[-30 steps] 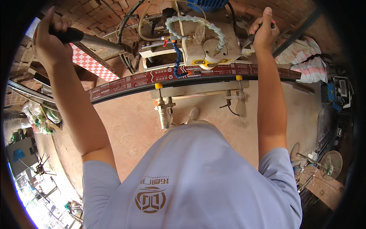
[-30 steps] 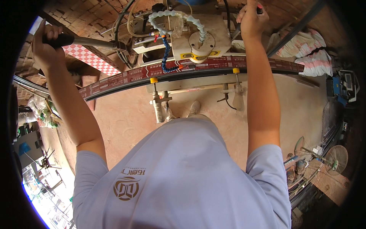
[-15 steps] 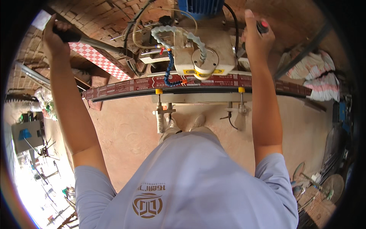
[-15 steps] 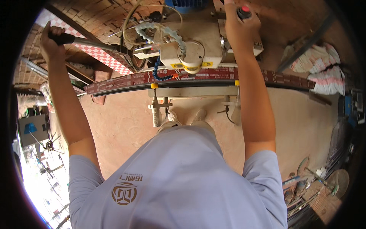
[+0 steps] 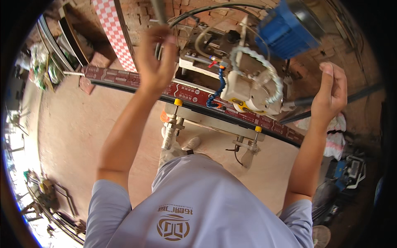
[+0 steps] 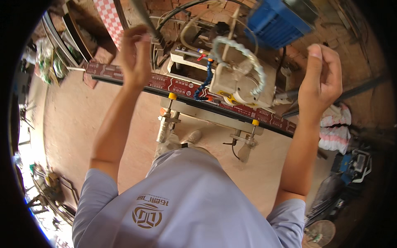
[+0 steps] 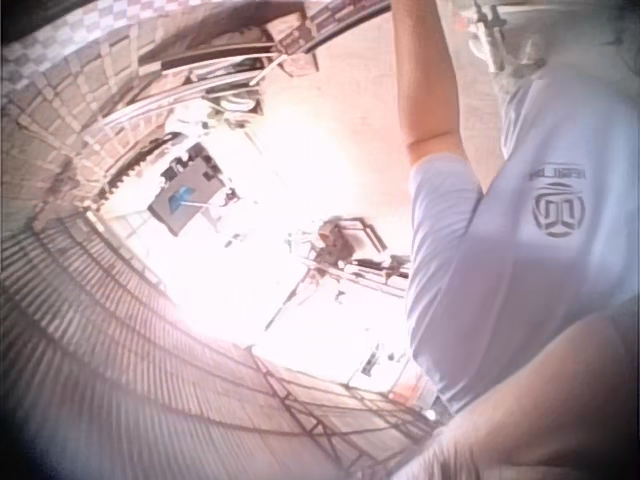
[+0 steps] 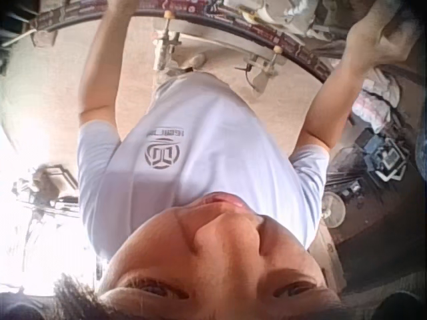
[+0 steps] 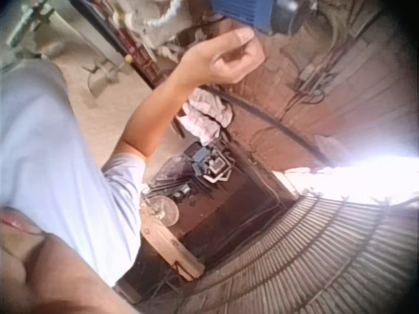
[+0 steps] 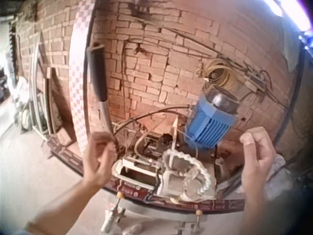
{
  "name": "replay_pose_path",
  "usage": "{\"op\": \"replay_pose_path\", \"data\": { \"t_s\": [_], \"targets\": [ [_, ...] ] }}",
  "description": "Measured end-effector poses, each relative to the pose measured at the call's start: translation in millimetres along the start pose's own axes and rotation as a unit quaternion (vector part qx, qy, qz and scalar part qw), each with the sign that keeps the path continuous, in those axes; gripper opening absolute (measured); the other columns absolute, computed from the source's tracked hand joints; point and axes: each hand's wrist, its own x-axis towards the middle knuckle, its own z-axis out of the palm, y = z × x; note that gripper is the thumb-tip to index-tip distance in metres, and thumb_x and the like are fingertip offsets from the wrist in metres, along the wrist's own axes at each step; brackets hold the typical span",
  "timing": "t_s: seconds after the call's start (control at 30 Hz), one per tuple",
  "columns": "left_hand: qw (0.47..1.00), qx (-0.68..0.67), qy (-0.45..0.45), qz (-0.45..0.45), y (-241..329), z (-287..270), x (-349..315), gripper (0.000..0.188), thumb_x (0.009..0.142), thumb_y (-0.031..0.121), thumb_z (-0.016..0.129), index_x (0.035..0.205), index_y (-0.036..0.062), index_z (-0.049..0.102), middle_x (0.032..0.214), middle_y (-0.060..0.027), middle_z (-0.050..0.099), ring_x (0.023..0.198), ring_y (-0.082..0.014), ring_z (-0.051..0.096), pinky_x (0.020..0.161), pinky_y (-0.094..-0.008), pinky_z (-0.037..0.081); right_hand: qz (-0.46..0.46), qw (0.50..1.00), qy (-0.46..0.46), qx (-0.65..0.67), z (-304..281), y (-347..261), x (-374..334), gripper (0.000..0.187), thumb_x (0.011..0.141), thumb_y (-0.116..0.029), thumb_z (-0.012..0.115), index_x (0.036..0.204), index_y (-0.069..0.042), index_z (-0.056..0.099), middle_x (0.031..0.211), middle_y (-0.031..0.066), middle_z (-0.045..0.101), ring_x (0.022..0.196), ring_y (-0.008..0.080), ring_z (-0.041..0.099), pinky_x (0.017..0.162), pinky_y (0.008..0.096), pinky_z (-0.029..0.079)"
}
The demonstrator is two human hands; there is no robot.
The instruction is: The person operates a metal processing machine, guiding a long metal bar through the equipment using two control handles. They repeatedly adjust the bar's position and feed it through the machine while monitoring the process.
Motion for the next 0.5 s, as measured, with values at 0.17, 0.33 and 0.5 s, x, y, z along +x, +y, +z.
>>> {"op": "replay_pose_path", "data": {
  "t_s": [0.17,0.33,0.5],
  "targets": [
    [0.958,-0.016,-0.066,-0.279,-77.3,44.5,-37.5,0.033,0.097,0.028,0.055,0.1,-0.0042,0.062,0.088,-0.0239,0.066,0.082,-0.038,0.064,0.075,-0.0421,0.05,0.018,0.918,-0.385,-0.092,83.1,-4.9,45.3,0.033,0.097,-0.033,0.061,0.1,0.0,0.065,0.083,0.0029,0.063,0.077,0.0107,0.054,0.075,0.0266,0.045],
    [0.919,-0.025,-0.127,-0.372,-139.7,91.7,-21.1,0.05,0.095,0.041,0.047,0.1,-0.0046,0.066,0.095,-0.0257,0.069,0.097,-0.0427,0.065,0.09,-0.0442,0.049,0.055,0.775,-0.599,-0.194,177.6,62.4,78.7,0.041,0.1,-0.035,0.053,0.127,-0.005,0.063,0.119,0.0075,0.066,0.108,0.0167,0.06,0.1,0.0289,0.042],
    [0.813,-0.152,-0.27,-0.493,-164.2,113.6,-4.8,0.035,0.091,0.037,0.059,0.086,0.0046,0.072,0.079,-0.0103,0.069,0.073,-0.0207,0.067,0.068,-0.0382,0.052,0.092,0.7,-0.672,-0.224,207.7,93.9,67.0,0.045,0.098,-0.026,0.053,0.138,-0.006,0.055,0.13,0.0128,0.062,0.12,0.0224,0.057,0.105,0.0329,0.039]
  ]
}}
